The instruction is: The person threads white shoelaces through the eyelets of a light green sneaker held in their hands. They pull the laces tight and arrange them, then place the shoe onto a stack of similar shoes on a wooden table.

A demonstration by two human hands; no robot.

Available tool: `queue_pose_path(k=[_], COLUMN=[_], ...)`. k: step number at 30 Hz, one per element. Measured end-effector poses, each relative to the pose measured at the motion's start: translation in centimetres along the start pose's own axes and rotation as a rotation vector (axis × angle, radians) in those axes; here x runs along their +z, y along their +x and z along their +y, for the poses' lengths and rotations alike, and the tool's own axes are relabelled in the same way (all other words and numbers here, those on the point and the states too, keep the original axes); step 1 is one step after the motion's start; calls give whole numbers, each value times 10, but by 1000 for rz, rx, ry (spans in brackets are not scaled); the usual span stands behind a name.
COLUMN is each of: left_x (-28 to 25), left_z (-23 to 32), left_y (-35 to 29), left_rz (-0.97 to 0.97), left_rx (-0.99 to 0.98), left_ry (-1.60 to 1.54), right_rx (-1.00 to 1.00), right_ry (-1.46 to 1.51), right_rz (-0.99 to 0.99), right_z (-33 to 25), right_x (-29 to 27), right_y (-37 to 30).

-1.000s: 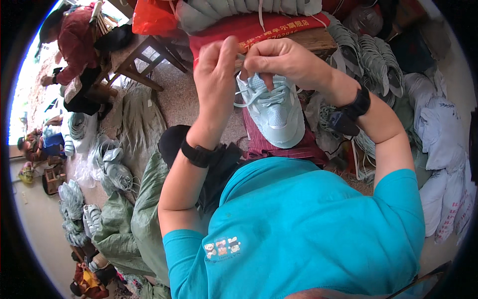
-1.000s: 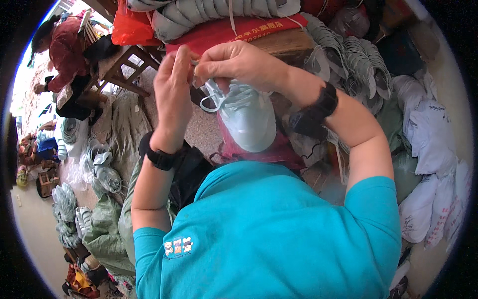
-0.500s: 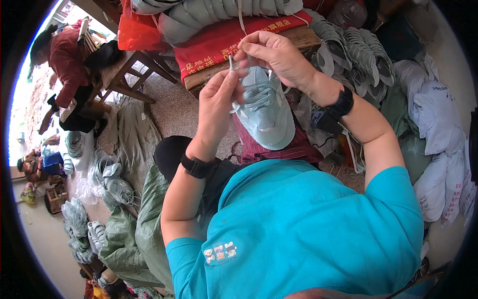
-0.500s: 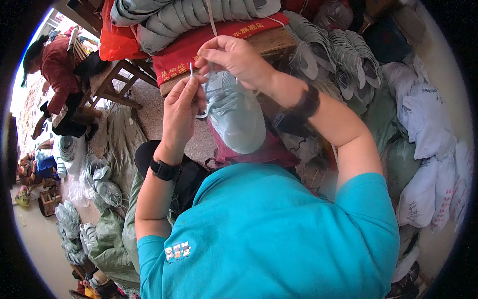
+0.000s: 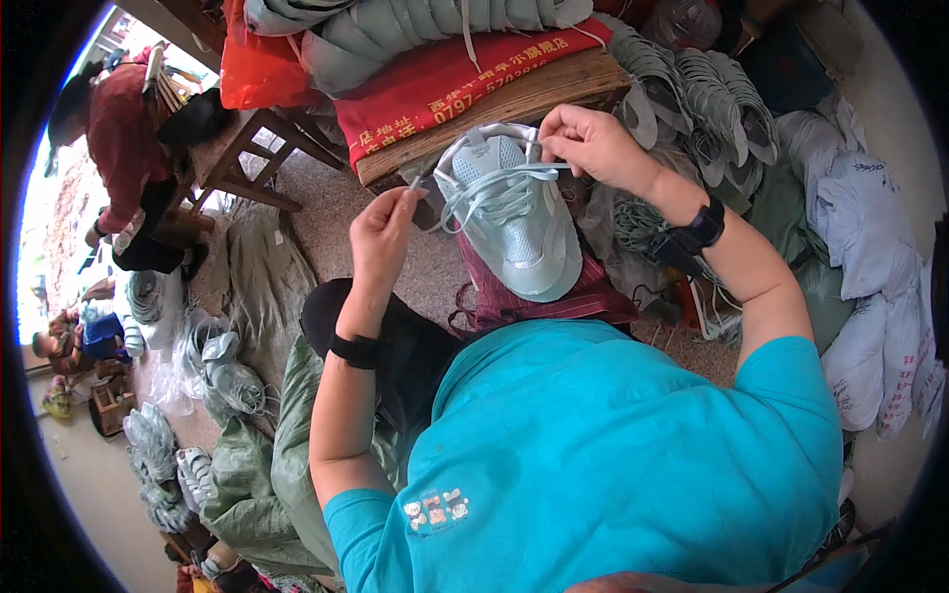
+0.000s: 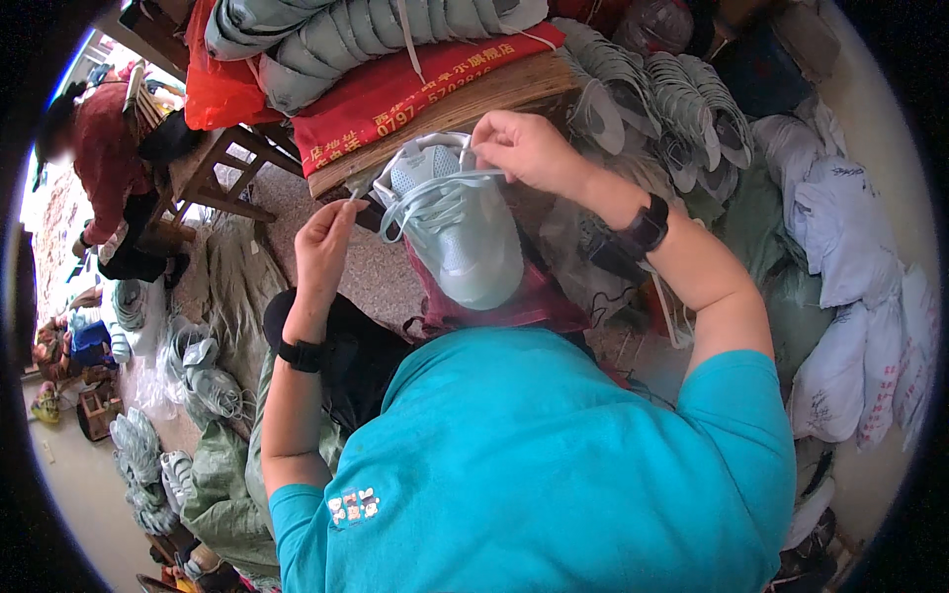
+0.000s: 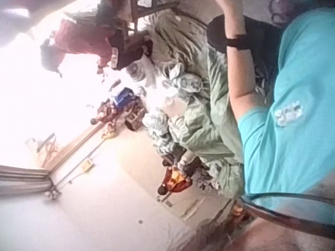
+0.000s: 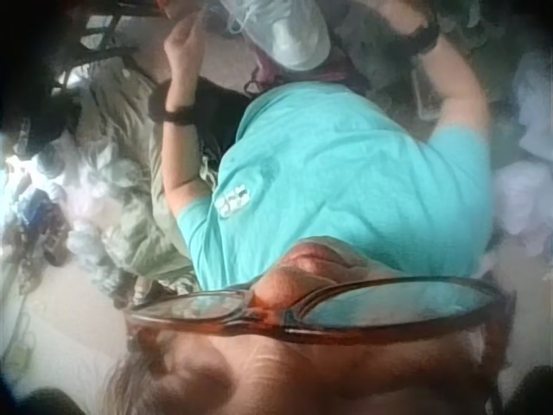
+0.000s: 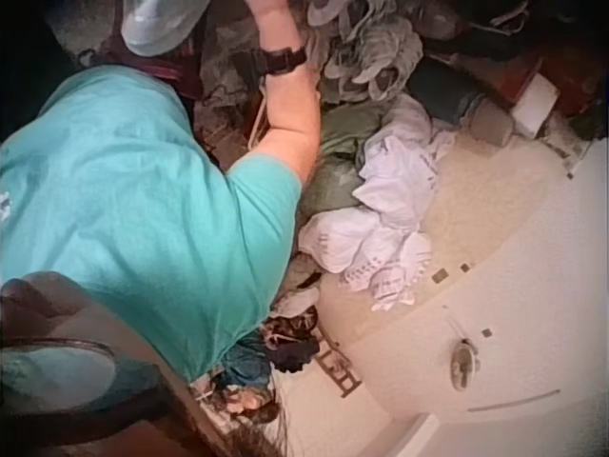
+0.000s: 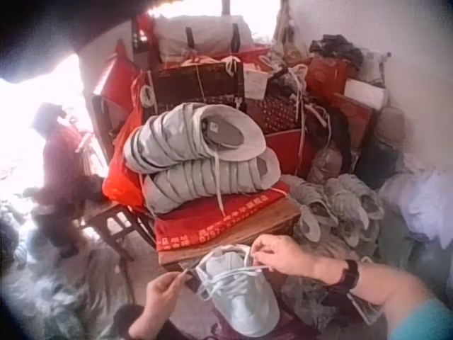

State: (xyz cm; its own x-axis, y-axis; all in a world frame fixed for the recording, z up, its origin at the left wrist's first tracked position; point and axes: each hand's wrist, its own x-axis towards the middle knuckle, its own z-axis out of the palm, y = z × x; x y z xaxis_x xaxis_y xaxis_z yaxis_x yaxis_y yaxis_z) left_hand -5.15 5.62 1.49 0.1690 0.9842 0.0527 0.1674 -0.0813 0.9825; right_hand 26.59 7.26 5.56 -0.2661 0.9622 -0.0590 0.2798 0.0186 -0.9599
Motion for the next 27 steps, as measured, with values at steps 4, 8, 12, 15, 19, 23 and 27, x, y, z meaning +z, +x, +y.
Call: queue_pose_path(k=[4,8,12,15,19,23,27], left_x=[15,20,21,21,25,27,27], left_z=[9,-3,-7,-2,-1,-11,23], left_y=[-1,1,0,0,0,2,7], left_rz=[-99,-87,-10,-2,-18,-76,-111], left_rx=[-105,-77,-29,26,16,-32,-382], left_ry=[-89,-21,112,240,197,38,-242], right_rx=[-44,44,-69,-129,-85,-101,60], right_ry=[-257,-325,-363,-377,-319,-30,226], right_rz=[34,87,122,176,208,173,66], right_z=[-1,7,3,3,3,12,-1], right_x=[5,4,6,6,4,12,12], right_y=[-7,-2,0,0,-2,-2,-9])
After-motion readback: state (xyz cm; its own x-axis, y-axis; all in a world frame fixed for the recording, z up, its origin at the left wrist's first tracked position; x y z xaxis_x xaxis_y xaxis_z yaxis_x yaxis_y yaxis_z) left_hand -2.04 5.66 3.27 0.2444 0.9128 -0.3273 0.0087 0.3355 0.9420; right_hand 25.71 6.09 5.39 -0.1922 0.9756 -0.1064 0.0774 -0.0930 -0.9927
